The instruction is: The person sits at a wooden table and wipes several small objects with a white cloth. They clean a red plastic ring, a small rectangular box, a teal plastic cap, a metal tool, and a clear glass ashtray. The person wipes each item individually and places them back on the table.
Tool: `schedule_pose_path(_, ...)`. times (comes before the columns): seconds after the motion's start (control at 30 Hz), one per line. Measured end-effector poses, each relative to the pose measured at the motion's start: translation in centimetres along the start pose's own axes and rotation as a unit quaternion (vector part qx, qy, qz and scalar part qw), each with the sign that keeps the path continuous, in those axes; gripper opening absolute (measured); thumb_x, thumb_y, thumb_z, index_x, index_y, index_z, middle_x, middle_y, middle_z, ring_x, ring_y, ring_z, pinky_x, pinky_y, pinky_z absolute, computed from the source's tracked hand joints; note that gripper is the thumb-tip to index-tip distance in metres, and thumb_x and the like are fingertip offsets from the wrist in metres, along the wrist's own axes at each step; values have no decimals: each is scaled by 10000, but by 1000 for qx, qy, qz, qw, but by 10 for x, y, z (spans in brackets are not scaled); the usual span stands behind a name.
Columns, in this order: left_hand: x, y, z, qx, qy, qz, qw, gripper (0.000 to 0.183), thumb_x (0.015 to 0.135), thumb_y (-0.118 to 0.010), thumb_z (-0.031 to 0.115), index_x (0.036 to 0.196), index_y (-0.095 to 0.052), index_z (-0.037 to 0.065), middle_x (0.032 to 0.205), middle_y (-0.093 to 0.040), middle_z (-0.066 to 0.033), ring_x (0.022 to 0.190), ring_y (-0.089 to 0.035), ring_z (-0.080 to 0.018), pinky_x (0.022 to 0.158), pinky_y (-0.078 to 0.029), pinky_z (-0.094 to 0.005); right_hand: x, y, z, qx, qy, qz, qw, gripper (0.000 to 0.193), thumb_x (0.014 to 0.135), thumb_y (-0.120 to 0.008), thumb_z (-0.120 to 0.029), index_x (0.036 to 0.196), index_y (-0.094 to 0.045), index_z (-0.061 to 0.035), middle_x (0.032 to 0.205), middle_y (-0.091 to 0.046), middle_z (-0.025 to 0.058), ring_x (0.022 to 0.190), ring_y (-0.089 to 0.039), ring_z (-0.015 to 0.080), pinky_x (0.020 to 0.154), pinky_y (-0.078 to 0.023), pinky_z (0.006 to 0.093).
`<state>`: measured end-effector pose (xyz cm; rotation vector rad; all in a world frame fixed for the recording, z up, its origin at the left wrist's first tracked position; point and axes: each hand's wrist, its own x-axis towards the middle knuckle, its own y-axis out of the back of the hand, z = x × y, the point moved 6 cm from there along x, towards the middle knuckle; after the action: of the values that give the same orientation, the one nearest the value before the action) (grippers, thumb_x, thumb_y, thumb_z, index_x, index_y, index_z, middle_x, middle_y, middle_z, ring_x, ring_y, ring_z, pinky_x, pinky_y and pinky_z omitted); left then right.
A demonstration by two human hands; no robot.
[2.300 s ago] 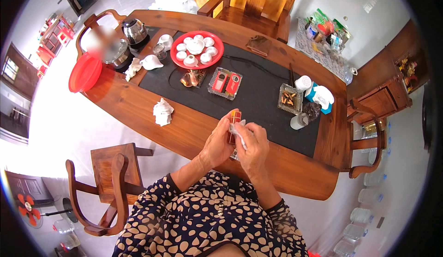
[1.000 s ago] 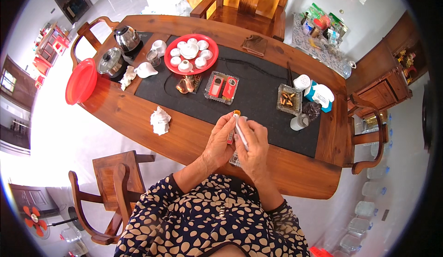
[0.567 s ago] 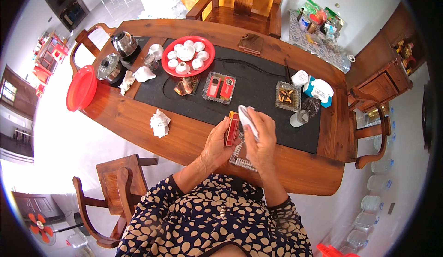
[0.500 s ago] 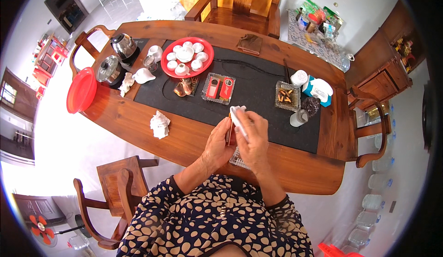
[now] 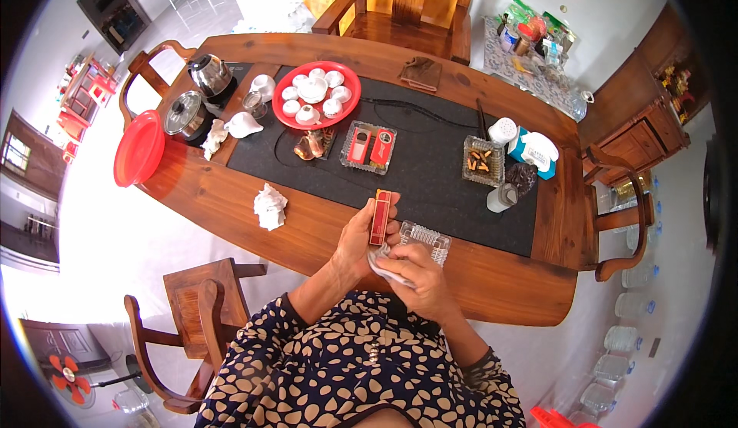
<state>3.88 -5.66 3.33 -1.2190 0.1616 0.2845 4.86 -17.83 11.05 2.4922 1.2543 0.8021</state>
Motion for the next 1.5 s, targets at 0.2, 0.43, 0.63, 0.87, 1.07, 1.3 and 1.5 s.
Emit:
schedule_pose_path(0.2, -5, -17, 1, 68, -59, 9, 996, 285, 1001, -426, 351, 1164, -489, 126, 866, -511, 2, 704, -471, -87, 581, -402, -232, 21, 30, 4, -48, -73, 222, 971, 338, 812, -580, 51, 1136, -632, -31, 1070, -595, 110, 914, -602, 192, 778, -497, 285)
schedule_pose_path(0.43, -9, -23, 11, 101, -126, 80, 984, 188, 994, -469, 306, 999, -510, 122, 859, -560, 10, 768, -536, -75, 679, -488, -234, 29, -2, -11, -150, -3, 180, 972, 406, 698, -682, 66, 1090, -662, -38, 1032, -598, 107, 920, -553, 261, 797, -466, 342)
schedule_pose_path(0.63, -16, -13, 19, 204, -152, 20, 967, 178, 962, -548, 245, 1044, -546, 87, 807, -528, 30, 654, -456, -45, 583, -405, -197, 3, 3, 5, 90, -104, 124, 983, 287, 761, -634, 42, 1030, -676, -49, 991, -616, 78, 896, -590, 210, 796, -485, 324)
schedule_pose_path(0.87, -29, -28, 23, 316, -173, -109, 926, 176, 891, -655, 130, 1030, -597, 39, 905, -559, 17, 776, -494, -42, 662, -409, -185, 26, 43, -24, 41, -72, 165, 983, 294, 777, -646, 23, 1054, -684, -65, 959, -597, 67, 852, -587, 175, 709, -480, 277)
schedule_pose_path(1.07, -40, -40, 27, 388, -177, -151, 892, 176, 867, -674, 107, 1015, -623, 27, 945, -570, -16, 882, -521, -90, 793, -434, -243, 27, 43, -13, 21, -85, 128, 988, 295, 747, -664, 26, 1017, -698, -89, 915, -583, 58, 815, -586, 187, 676, -479, 288)
schedule_pose_path(1.3, -45, -40, 27, 401, -168, -165, 885, 169, 851, -691, 95, 987, -635, 12, 959, -578, -31, 896, -525, -98, 795, -433, -247, 32, 46, -33, 27, -39, 97, 994, 345, 714, -660, 38, 1018, -705, -118, 916, -587, 62, 836, -588, 210, 705, -484, 310)
schedule_pose_path(1.5, -53, -47, 29, 451, -191, -176, 854, 180, 885, -654, 124, 1022, -605, 18, 939, -563, -17, 865, -525, -78, 751, -438, -226, 27, 47, -12, -83, -59, 145, 984, 279, 730, -650, 40, 980, -698, -74, 908, -601, 72, 818, -590, 203, 689, -480, 300)
